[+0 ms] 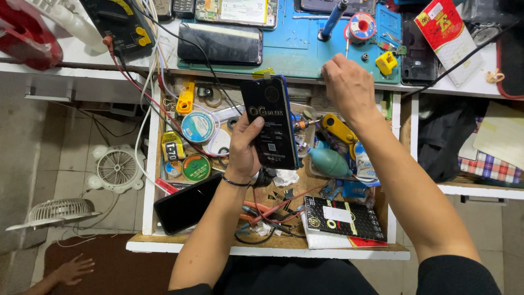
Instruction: The person holds a smartphone and uses a screwdriver to pry open the back cover. They repeatedly insert the tool along the edges to separate the case, then rotate the phone to access different sides.
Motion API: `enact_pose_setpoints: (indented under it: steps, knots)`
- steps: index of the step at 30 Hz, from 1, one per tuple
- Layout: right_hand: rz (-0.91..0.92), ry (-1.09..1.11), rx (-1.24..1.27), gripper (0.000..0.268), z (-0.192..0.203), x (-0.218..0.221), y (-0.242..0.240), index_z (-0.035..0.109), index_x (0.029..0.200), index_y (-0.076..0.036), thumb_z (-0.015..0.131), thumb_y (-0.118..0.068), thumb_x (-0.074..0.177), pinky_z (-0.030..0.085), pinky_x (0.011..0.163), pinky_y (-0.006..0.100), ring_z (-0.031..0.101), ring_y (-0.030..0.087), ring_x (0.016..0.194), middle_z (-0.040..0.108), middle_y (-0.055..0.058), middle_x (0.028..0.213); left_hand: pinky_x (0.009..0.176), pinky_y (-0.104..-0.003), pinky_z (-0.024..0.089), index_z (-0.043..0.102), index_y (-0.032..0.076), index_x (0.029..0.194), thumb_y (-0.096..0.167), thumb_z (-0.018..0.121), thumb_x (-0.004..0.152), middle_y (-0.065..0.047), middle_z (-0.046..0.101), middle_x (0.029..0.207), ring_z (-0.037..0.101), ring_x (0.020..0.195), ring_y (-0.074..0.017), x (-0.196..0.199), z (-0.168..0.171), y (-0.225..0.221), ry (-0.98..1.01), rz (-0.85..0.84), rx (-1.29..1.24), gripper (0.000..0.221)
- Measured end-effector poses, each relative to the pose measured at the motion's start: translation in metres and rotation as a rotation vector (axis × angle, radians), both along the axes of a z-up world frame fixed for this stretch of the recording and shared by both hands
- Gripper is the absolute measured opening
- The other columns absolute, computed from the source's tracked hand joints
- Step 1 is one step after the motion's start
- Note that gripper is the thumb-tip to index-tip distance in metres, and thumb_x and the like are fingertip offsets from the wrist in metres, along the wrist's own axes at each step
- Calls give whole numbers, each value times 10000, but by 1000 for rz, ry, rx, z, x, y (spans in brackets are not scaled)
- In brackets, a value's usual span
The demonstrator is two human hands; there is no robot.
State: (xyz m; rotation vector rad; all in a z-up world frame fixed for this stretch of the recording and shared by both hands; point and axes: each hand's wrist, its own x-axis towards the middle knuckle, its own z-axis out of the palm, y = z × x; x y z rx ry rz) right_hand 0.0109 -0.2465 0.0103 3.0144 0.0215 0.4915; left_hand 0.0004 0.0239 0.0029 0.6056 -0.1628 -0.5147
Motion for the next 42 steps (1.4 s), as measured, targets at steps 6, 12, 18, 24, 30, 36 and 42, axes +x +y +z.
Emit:
enact_pose_setpoints:
  steps: [6,12,18,24,30,36,42]
  knots:
    - [27,-223,-91,311,-6,4,-4,646,832,-207,884,-354,967,306,359,301,521,142,539,589,-66,770,887,-399,587,592,16,1341,127,610,1000,-145,694,1169,682,1042,-286,-1,-1,-1,5,-3,1,359]
    - [70,-384,-275,150,-31,-1,-10,641,877,-313,688,-297,1018,486,542,203,608,72,714,567,-137,887,773,-367,635,663,19,1091,90,576,973,-170,728,911,746,857,-228,-2,26,-8,-32,96,48,163]
    - [89,-378,-268,53,-9,-19,7,710,993,-292,725,-246,969,523,615,212,666,102,869,642,-100,969,772,-349,634,668,26,1096,89,566,972,-159,729,906,742,844,-215,-5,29,-8,-38,84,76,173]
    - [56,-329,-41,94,-7,-30,12,776,1041,-197,696,-151,1026,575,666,235,734,159,910,742,-34,993,779,-344,634,666,24,1101,89,570,974,-152,730,912,739,850,-206,-6,27,-9,-40,93,82,172]
    - [0,-202,128,83,-22,-15,-14,725,958,-211,753,-254,1024,580,597,300,719,175,712,687,-58,774,792,-346,635,672,29,1115,81,571,967,-148,736,924,743,871,-208,-9,31,-10,-32,92,78,187]
    - [-43,-23,172,304,-9,6,-12,456,938,-121,390,-261,1200,350,390,286,378,127,493,439,-3,657,900,-413,595,621,23,1313,133,632,990,-150,703,1179,687,1065,-304,-3,0,-2,14,11,22,341]
    - [21,-31,210,630,-22,12,-35,341,691,-194,465,-480,1239,267,468,288,304,106,508,318,-53,600,911,-411,599,618,12,1311,143,638,991,-158,702,1193,687,1084,-305,-3,0,-2,25,6,15,347]
